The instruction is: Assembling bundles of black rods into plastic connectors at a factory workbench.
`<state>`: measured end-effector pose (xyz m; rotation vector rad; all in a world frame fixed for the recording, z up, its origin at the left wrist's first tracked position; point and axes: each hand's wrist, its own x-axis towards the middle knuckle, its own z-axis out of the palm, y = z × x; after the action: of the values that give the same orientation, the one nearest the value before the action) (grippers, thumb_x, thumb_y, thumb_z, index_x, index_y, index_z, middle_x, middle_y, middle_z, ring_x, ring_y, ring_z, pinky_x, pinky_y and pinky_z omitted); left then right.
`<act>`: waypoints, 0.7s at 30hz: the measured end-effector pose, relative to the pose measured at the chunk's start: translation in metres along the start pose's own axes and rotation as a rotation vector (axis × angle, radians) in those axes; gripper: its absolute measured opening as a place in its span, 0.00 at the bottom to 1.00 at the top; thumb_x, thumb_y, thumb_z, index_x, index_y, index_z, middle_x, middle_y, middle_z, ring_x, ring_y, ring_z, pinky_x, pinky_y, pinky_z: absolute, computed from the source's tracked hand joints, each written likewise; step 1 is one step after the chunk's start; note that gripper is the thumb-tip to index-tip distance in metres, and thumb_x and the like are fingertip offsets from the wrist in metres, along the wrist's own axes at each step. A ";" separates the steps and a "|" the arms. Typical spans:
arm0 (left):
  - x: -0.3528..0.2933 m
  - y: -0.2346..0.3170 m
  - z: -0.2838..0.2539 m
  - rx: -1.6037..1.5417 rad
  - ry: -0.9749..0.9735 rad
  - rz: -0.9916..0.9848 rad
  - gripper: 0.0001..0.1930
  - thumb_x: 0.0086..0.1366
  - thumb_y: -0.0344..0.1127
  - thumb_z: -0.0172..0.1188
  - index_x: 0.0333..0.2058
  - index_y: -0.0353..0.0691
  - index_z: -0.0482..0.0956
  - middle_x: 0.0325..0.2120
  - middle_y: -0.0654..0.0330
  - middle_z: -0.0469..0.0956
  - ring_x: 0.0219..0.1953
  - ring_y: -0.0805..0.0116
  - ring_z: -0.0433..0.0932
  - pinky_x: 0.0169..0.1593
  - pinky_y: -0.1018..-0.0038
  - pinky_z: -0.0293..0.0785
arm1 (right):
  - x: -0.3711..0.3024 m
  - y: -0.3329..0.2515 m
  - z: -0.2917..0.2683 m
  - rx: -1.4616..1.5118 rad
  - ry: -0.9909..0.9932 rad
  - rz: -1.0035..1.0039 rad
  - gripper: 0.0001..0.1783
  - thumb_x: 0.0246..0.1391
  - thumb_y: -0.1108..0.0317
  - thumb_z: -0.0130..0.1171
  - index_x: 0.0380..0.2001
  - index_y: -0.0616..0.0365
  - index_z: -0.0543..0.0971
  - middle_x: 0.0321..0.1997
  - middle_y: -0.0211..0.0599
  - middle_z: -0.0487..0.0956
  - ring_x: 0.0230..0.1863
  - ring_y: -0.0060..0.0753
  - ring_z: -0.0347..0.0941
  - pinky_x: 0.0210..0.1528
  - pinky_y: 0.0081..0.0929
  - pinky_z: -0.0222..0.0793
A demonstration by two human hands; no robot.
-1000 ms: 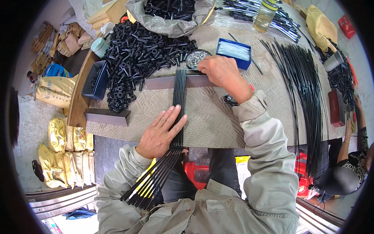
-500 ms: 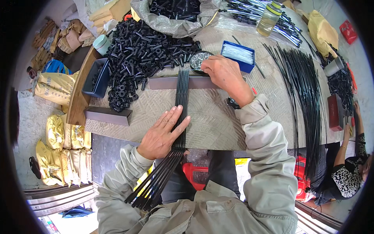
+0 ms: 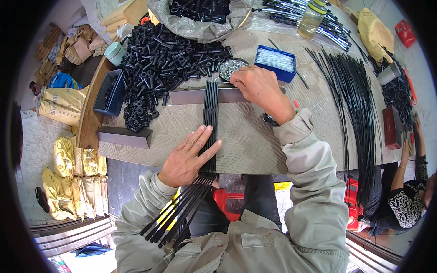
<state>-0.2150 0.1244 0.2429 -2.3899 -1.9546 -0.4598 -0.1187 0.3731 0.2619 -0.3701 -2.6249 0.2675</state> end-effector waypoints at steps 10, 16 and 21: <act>0.000 0.004 -0.002 -0.067 0.004 -0.016 0.41 0.49 0.63 0.53 0.56 0.42 0.62 0.58 0.47 0.56 0.60 0.48 0.56 0.59 0.62 0.57 | 0.012 0.007 0.021 0.248 0.255 -0.192 0.04 0.47 0.70 0.55 0.29 0.52 0.77 0.27 0.31 0.75 0.31 0.37 0.72 0.31 0.26 0.67; 0.004 0.009 -0.006 0.036 -0.032 -0.048 0.43 0.48 0.62 0.55 0.58 0.39 0.59 0.59 0.53 0.56 0.61 0.50 0.54 0.59 0.60 0.56 | 0.014 0.078 -0.033 -0.113 0.211 0.275 0.04 0.45 0.69 0.57 0.28 0.53 0.78 0.32 0.37 0.77 0.29 0.41 0.73 0.31 0.29 0.67; -0.009 0.015 -0.003 -0.100 -0.017 -0.076 0.47 0.45 0.64 0.58 0.57 0.36 0.59 0.59 0.53 0.56 0.61 0.51 0.55 0.59 0.60 0.55 | 0.021 0.100 -0.038 -0.265 -0.177 0.296 0.03 0.45 0.69 0.57 0.26 0.54 0.78 0.32 0.39 0.77 0.31 0.42 0.73 0.32 0.31 0.67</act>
<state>-0.2028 0.1123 0.2462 -2.3913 -2.0835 -0.5551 -0.0973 0.4785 0.2788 -0.8636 -2.7802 0.0466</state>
